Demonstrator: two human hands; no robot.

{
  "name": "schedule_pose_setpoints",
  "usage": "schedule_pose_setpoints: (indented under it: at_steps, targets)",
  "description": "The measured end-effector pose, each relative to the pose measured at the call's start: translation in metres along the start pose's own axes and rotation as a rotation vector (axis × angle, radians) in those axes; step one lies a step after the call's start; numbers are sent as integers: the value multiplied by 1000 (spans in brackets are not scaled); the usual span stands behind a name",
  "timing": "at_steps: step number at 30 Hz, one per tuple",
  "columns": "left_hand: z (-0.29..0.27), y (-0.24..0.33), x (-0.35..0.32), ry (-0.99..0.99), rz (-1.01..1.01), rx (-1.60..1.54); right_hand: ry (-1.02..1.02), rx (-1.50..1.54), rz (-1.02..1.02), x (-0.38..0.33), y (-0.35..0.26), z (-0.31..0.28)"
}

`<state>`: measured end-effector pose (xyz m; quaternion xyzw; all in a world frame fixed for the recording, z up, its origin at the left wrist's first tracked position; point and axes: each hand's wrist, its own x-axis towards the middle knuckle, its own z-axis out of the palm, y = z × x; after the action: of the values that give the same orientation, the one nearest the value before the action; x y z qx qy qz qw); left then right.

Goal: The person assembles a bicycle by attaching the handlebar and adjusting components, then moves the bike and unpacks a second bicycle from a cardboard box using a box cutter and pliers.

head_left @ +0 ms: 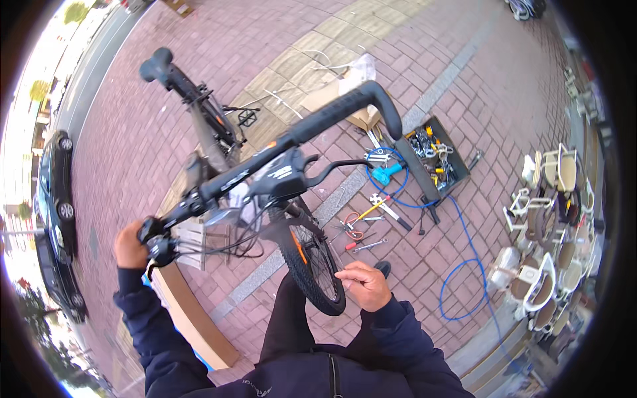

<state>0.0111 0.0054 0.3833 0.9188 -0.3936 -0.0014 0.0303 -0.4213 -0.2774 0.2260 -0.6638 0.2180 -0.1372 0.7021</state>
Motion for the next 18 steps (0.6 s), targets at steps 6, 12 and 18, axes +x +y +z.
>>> schedule_pose_setpoints:
  at_steps: [6,12,18]
  targets:
    - [-19,60,15,-74,-146,91,-115,-165,-224,76,-199,21]
    - [-8,60,17,-77,-101,32,148,-139,-231,105,-245,50]
    - [-3,64,15,0,-49,-40,118,-147,147,84,-227,92]
